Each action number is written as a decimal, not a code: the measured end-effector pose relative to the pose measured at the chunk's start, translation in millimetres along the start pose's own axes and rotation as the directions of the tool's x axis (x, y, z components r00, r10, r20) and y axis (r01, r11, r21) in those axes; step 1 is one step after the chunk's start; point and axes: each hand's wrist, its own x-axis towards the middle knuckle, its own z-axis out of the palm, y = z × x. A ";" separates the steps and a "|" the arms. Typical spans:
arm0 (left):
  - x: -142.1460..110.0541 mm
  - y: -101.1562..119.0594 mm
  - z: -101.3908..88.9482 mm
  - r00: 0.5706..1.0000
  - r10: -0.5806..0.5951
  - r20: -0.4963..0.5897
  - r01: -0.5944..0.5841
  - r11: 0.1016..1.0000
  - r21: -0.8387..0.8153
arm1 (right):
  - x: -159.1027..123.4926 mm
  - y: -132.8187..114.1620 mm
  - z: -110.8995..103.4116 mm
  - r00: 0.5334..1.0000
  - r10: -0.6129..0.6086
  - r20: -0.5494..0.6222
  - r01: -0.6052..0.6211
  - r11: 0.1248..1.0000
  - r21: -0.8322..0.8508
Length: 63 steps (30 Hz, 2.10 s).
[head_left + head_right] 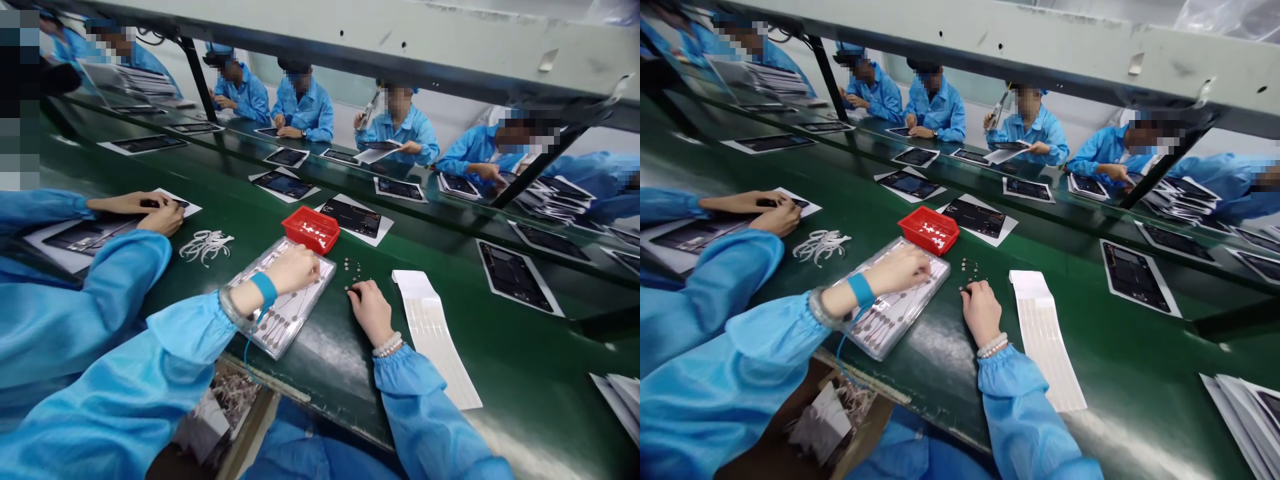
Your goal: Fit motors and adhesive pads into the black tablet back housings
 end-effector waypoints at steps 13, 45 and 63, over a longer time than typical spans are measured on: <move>-4.6 0.0 22.0 1.000 0.009 0.023 -0.008 1.000 -0.021 | -10.6 -7.9 -16.4 0.992 -0.073 -0.099 0.085 0.989 0.120; -27.0 11.4 -6.7 0.977 -0.206 0.057 0.213 0.964 -0.161 | -14.8 -18.0 -23.3 0.994 -0.083 -0.071 0.106 0.891 0.441; -70.5 53.6 7.9 0.971 -0.189 -0.148 0.079 0.834 -0.545 | -22.6 -50.4 -35.0 0.916 -0.002 0.401 -0.393 0.189 0.900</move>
